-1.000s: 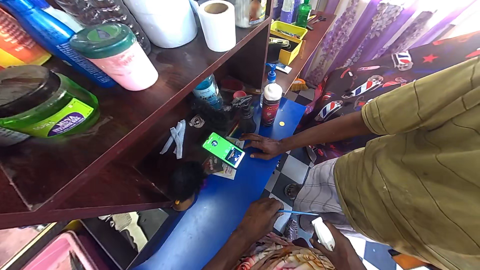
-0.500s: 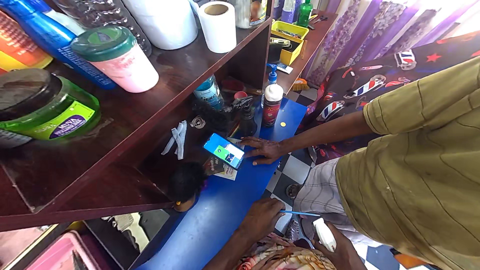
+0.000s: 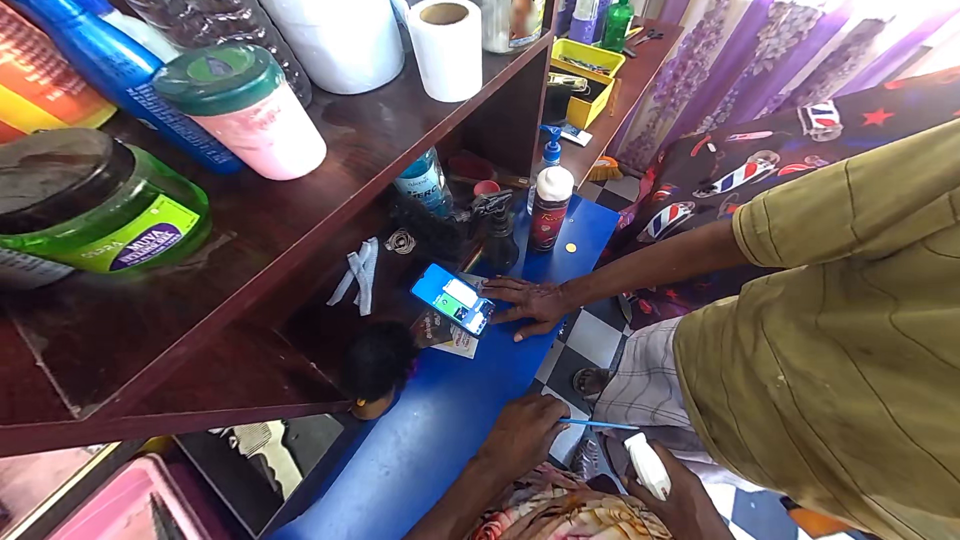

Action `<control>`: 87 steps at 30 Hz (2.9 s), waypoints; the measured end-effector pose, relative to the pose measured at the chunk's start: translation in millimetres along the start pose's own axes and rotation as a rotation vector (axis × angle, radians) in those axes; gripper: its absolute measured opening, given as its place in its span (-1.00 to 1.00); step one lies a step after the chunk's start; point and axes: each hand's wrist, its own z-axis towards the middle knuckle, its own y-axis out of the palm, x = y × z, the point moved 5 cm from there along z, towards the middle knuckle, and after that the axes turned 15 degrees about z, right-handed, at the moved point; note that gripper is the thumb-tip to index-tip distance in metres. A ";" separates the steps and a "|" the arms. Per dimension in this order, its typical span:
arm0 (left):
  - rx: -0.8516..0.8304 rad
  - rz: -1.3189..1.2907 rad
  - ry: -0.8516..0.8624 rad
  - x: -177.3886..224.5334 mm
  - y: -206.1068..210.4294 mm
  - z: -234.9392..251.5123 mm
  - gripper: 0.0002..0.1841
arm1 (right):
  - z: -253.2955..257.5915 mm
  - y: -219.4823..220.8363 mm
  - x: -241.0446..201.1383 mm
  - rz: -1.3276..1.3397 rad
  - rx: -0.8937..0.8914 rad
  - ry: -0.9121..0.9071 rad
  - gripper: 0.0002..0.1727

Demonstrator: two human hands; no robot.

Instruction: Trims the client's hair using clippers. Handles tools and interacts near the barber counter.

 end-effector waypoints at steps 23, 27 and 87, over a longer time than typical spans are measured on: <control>-0.016 -0.005 -0.016 -6.1 -3.0 1.0 -0.78 | 6.1 5.0 1.1 0.015 -0.005 -0.003 -0.36; -0.014 -0.003 -0.016 -6.9 -3.4 0.7 -0.78 | 6.9 4.6 -2.2 0.003 -0.002 -0.008 -0.35; 0.943 -0.598 -0.599 -61.4 -89.2 1.7 -0.54 | 11.9 7.8 -10.3 -0.006 -0.082 -0.016 -0.37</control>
